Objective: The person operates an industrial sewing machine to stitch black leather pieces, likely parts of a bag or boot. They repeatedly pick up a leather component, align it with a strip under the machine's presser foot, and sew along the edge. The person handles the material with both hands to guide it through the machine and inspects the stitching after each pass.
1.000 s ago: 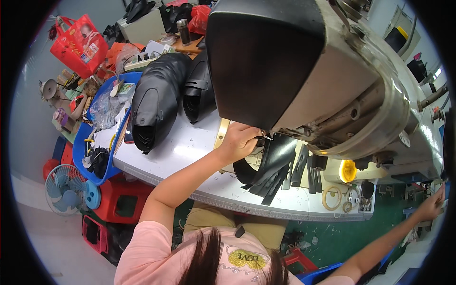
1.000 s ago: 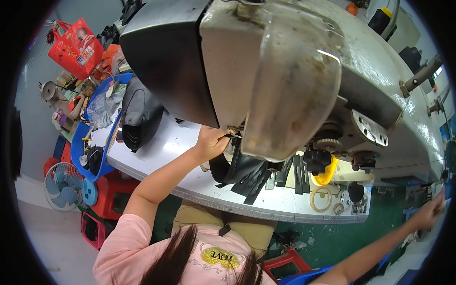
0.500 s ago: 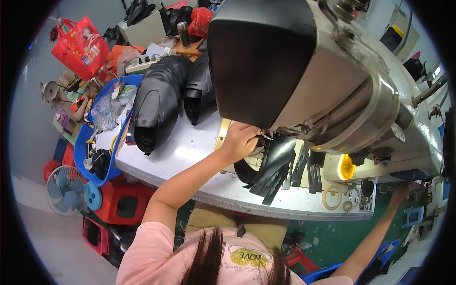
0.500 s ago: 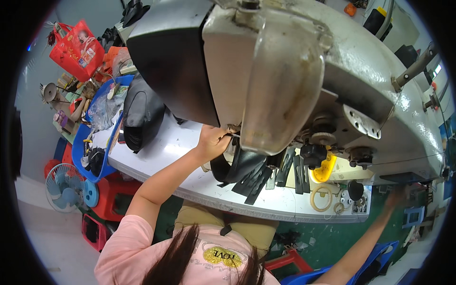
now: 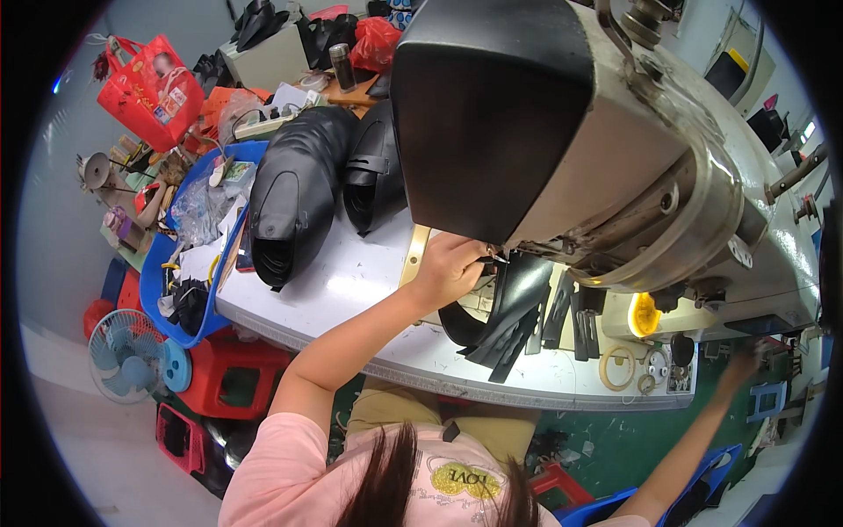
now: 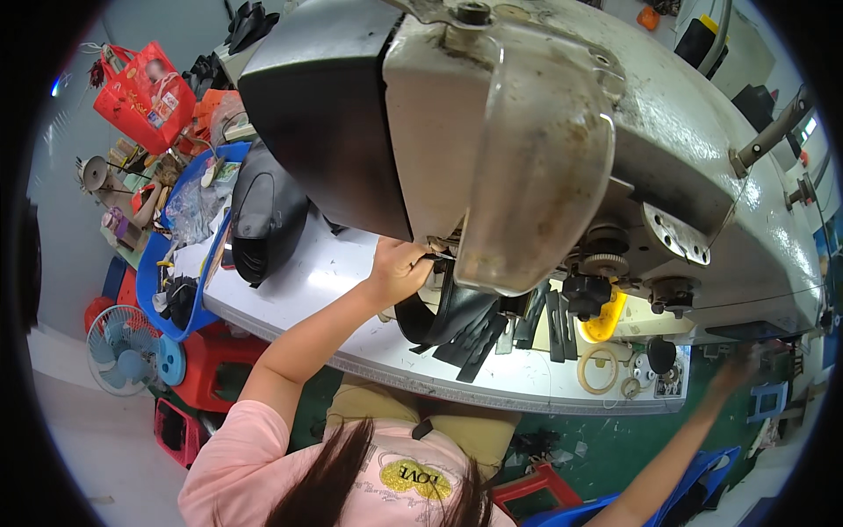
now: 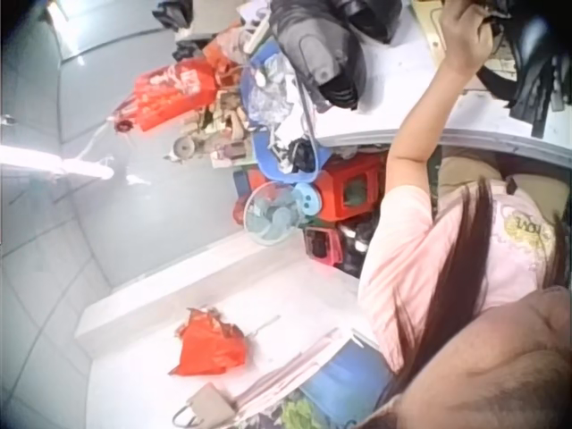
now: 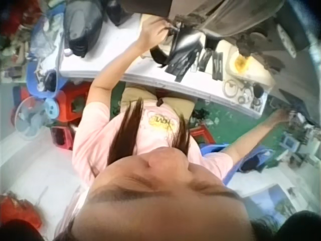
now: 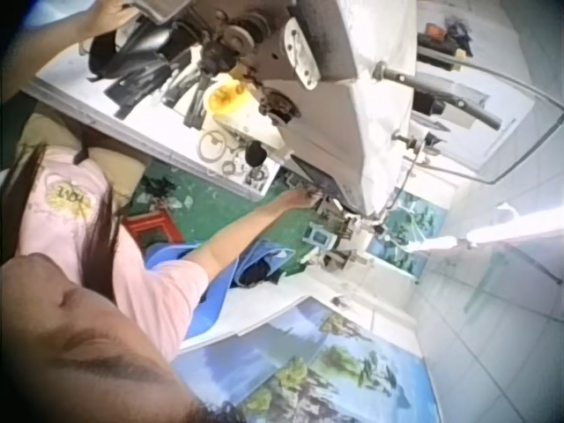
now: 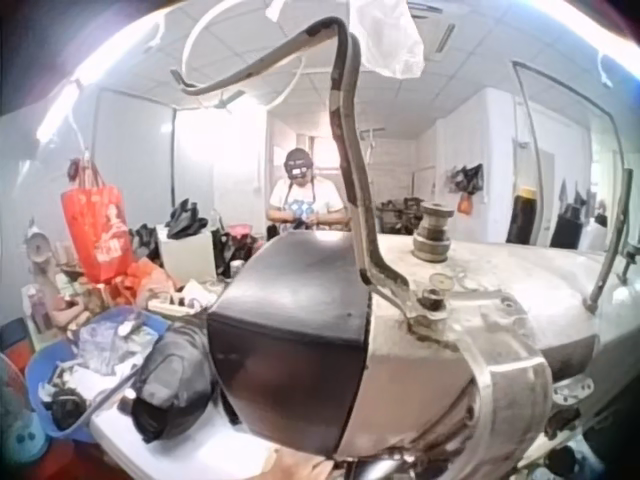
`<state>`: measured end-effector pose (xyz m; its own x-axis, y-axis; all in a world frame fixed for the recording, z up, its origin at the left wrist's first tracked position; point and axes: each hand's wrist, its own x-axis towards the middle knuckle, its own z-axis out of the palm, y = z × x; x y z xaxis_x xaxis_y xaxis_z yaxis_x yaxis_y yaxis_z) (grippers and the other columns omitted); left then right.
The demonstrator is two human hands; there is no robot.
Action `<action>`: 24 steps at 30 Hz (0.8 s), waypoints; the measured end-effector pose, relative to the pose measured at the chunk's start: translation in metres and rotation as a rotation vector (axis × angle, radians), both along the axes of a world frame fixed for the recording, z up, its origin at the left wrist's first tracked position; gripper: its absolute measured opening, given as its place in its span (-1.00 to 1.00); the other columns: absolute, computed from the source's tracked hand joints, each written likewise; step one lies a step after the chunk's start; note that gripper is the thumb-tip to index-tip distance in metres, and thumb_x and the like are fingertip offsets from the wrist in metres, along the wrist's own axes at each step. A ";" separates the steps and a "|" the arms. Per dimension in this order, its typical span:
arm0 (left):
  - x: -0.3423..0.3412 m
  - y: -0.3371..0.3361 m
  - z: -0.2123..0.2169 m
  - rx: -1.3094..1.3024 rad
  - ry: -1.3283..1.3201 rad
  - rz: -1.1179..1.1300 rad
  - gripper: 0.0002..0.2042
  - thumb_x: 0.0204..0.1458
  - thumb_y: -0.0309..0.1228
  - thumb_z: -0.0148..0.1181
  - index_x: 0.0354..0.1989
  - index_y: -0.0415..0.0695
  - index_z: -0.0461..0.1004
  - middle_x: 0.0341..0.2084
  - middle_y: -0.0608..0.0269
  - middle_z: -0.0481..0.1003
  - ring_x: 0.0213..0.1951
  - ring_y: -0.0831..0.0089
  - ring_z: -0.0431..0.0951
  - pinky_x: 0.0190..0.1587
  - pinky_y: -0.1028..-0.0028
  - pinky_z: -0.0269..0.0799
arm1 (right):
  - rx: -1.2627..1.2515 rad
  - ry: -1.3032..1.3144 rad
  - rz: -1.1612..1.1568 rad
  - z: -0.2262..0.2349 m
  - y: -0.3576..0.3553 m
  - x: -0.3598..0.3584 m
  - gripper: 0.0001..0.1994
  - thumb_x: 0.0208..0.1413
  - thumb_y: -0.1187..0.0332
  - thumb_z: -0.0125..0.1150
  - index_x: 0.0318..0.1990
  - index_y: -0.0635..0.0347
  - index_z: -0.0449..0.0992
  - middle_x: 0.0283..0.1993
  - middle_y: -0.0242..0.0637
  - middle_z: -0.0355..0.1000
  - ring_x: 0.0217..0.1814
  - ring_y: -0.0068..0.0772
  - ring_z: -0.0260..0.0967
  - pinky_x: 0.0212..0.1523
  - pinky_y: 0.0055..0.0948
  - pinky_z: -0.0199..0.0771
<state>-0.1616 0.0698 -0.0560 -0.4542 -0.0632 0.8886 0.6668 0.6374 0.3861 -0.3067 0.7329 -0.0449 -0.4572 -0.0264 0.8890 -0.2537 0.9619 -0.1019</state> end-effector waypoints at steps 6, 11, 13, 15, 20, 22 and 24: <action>0.006 -0.002 -0.001 -0.021 -0.112 0.027 -0.84 -0.41 -0.74 0.05 -0.58 -0.26 0.42 -0.61 0.20 0.44 -0.52 0.27 0.43 -0.46 0.42 0.31 | -0.136 0.000 0.217 0.019 -0.203 0.112 -0.82 0.02 0.57 -0.11 -0.27 0.32 0.45 -0.22 -0.15 0.42 -0.19 -0.23 0.36 -0.15 -0.34 0.33; 0.002 -0.003 -0.009 -0.003 -0.044 0.022 -0.83 -0.41 -0.75 0.04 -0.58 -0.26 0.43 -0.60 0.19 0.44 -0.52 0.28 0.43 -0.47 0.43 0.31 | 0.067 -0.129 0.401 0.012 -0.287 0.140 -0.78 -0.12 0.75 -0.12 -0.37 0.36 0.43 -0.29 -0.13 0.41 -0.22 -0.17 0.38 -0.16 -0.32 0.38; 0.003 -0.002 -0.008 -0.011 -0.037 0.017 -0.82 -0.42 -0.75 0.05 -0.57 -0.25 0.43 -0.57 0.18 0.45 -0.52 0.28 0.43 -0.47 0.43 0.32 | 0.088 -0.072 0.392 0.010 -0.287 0.139 -0.79 -0.13 0.76 -0.13 -0.37 0.38 0.43 -0.29 -0.12 0.41 -0.23 -0.16 0.38 -0.16 -0.32 0.38; 0.006 -0.001 -0.004 -0.038 -0.054 0.022 -0.81 -0.43 -0.75 0.06 -0.57 -0.24 0.43 -0.53 0.17 0.45 -0.51 0.28 0.43 -0.47 0.43 0.33 | 0.026 -0.104 0.421 0.010 -0.283 0.140 -0.78 -0.14 0.77 -0.13 -0.37 0.39 0.43 -0.30 -0.11 0.42 -0.22 -0.16 0.38 -0.16 -0.32 0.38; 0.018 0.002 -0.003 -0.078 0.004 -0.024 -0.79 -0.44 -0.77 0.12 -0.53 -0.26 0.43 -0.49 0.15 0.42 -0.42 0.24 0.46 -0.43 0.42 0.39 | 0.019 -0.132 0.444 0.013 -0.283 0.140 -0.79 -0.12 0.76 -0.14 -0.38 0.38 0.43 -0.29 -0.11 0.42 -0.22 -0.16 0.39 -0.17 -0.34 0.39; 0.020 0.004 0.002 -0.090 0.032 -0.027 -0.79 -0.42 -0.77 0.13 -0.52 -0.27 0.42 -0.49 0.14 0.41 -0.39 0.21 0.47 -0.41 0.41 0.41 | 0.070 -0.080 0.454 0.018 -0.270 0.131 -0.84 -0.06 0.70 -0.10 -0.39 0.36 0.43 -0.29 -0.12 0.42 -0.23 -0.18 0.39 -0.18 -0.35 0.39; 0.021 0.004 0.005 -0.101 0.035 -0.037 -0.80 -0.39 -0.77 0.14 -0.51 -0.28 0.41 -0.50 0.14 0.41 -0.36 0.20 0.48 -0.39 0.41 0.43 | -0.184 0.025 0.379 0.026 -0.232 0.111 -0.89 0.00 0.58 -0.03 -0.33 0.33 0.43 -0.28 -0.15 0.43 -0.25 -0.24 0.39 -0.21 -0.37 0.38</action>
<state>-0.1407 0.0734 -0.0511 -0.4230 0.0441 0.9051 0.7027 0.6465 0.2969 -0.1953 0.5014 -0.0186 -0.4243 -0.0286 0.9051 -0.5903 0.7667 -0.2525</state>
